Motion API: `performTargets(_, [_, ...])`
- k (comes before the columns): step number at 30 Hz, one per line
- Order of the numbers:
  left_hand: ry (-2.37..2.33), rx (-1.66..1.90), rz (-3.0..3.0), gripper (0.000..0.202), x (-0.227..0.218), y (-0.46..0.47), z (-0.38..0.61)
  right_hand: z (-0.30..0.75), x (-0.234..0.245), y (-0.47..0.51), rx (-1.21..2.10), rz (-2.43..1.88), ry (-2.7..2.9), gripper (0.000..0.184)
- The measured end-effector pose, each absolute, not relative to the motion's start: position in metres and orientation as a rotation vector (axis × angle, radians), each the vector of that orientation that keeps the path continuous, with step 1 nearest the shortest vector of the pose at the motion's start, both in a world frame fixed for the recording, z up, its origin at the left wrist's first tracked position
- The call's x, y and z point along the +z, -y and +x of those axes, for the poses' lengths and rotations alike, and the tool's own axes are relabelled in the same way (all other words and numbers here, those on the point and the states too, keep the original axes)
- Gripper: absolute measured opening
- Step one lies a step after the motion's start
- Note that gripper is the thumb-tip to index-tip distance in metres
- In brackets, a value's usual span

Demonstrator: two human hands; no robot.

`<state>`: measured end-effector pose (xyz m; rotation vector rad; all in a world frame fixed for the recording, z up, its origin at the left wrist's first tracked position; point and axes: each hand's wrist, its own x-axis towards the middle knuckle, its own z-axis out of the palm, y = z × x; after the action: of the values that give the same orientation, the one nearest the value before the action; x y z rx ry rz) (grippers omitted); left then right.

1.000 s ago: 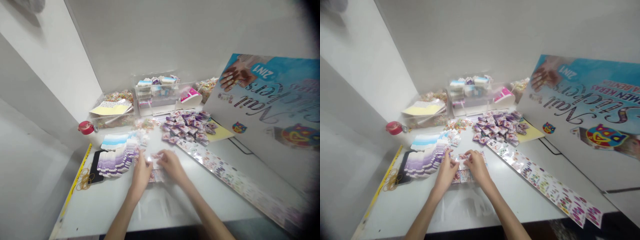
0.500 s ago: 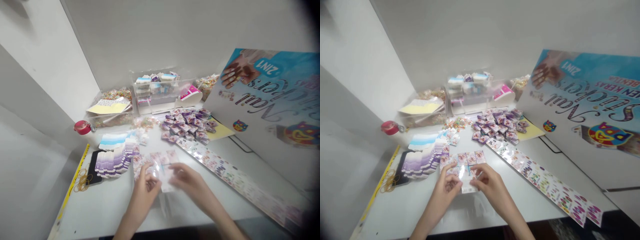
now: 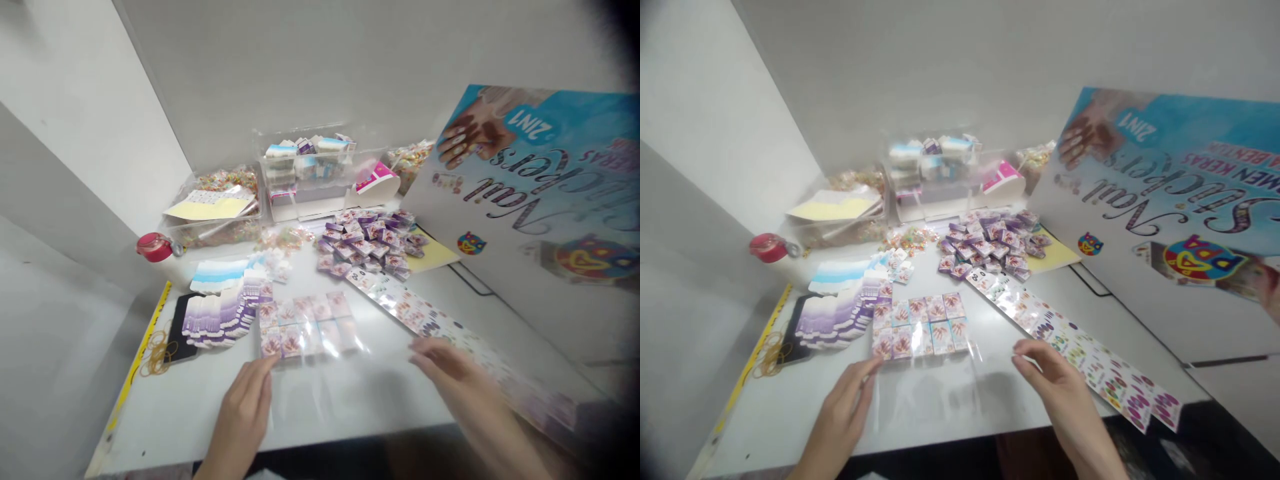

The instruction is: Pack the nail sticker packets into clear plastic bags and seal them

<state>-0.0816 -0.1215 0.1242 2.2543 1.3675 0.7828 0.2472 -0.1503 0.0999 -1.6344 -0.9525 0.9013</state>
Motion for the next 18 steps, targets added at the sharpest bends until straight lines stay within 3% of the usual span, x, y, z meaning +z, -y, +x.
performTargets(4, [-1.386,0.795,2.535,0.042,0.105,0.12,-0.117,0.273,0.082,0.168,0.967,-1.551,0.822,0.017])
performTargets(8, [-1.278,0.666,2.884,0.051,0.084,0.122,-0.137,0.272,0.072,0.176,0.978,-1.402,1.003,0.056])
performTargets(10, [-1.161,0.588,3.024,0.052,0.078,0.12,-0.142,0.268,0.066,0.172,0.82,-1.406,1.256,0.065])
performTargets(14, [-0.944,0.49,3.125,0.045,0.076,0.109,-0.142,0.265,0.058,0.152,0.515,-1.385,1.799,0.035])
performTargets(18, [-0.895,0.571,3.06,0.034,0.076,0.1,-0.136,0.263,0.061,0.129,0.609,-1.301,2.086,0.025])
